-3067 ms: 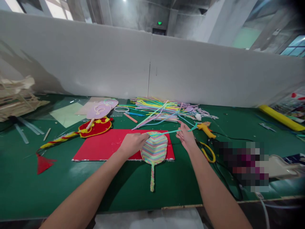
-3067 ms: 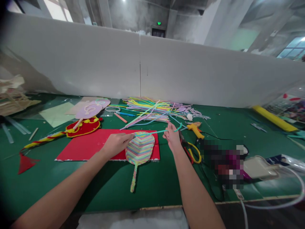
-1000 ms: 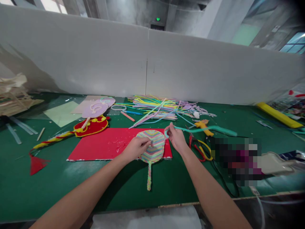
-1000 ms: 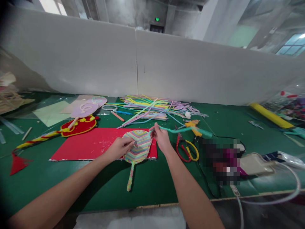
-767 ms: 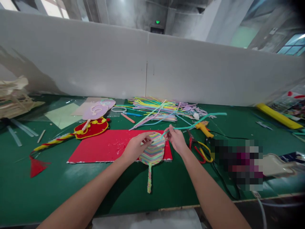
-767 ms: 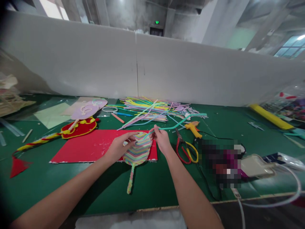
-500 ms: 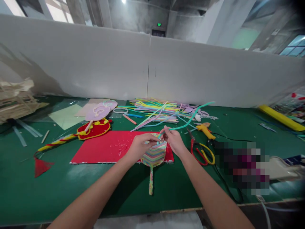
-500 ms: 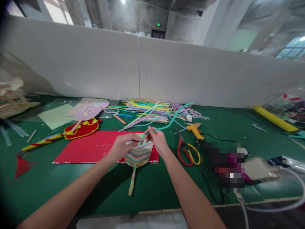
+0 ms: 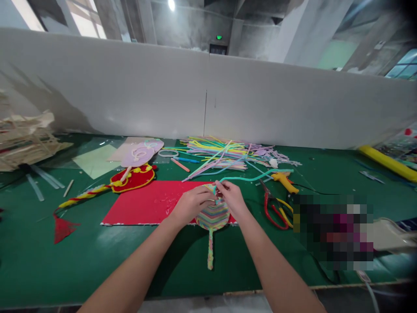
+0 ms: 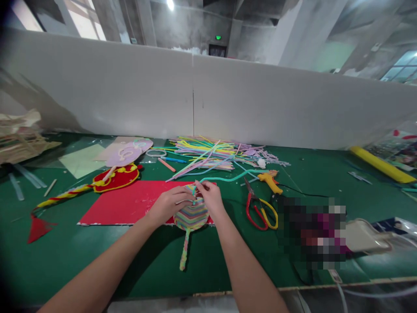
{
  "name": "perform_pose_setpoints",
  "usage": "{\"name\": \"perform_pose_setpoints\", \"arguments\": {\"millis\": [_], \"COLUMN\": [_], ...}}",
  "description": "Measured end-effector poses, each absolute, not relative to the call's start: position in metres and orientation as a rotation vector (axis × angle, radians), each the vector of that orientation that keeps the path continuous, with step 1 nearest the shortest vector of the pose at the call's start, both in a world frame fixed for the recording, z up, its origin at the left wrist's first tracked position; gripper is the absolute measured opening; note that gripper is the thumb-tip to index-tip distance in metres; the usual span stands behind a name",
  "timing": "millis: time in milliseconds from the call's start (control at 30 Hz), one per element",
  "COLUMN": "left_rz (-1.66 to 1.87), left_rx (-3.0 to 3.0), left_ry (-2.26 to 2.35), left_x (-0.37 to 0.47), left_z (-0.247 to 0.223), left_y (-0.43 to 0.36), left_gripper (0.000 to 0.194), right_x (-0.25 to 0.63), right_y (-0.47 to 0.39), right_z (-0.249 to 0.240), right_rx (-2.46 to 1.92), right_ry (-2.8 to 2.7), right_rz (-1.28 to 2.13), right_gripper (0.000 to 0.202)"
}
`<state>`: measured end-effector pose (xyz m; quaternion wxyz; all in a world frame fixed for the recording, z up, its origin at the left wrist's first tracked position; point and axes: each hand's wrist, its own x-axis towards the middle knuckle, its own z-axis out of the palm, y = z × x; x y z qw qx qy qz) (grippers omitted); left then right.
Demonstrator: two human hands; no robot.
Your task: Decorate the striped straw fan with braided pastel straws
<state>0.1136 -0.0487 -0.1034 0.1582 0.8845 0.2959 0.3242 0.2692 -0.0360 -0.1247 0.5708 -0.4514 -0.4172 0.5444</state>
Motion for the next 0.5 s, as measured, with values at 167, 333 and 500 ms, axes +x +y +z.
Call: {"name": "perform_pose_setpoints", "arguments": {"millis": [167,333,500], "left_rz": [0.884,0.96,1.21], "left_rx": [2.57,2.599,2.501], "left_ry": [0.833,0.942,1.17], "left_x": [0.115,0.1181,0.1222], "left_z": [-0.1057,-0.1101,-0.1114], "left_y": [-0.0476,-0.0499,-0.051], "left_gripper": [0.019,0.015,0.015], "right_x": [0.2684,0.2672,0.2677], "right_y": [-0.0363,-0.0378,-0.0383], "right_z": [-0.1274,-0.1256,-0.1225], "right_rx": [-1.076,-1.1,-1.08], "right_ry": [-1.042,-1.068,-0.998], "right_rz": [1.209,1.151,1.134], "right_gripper": [0.031,0.03,0.03]}}
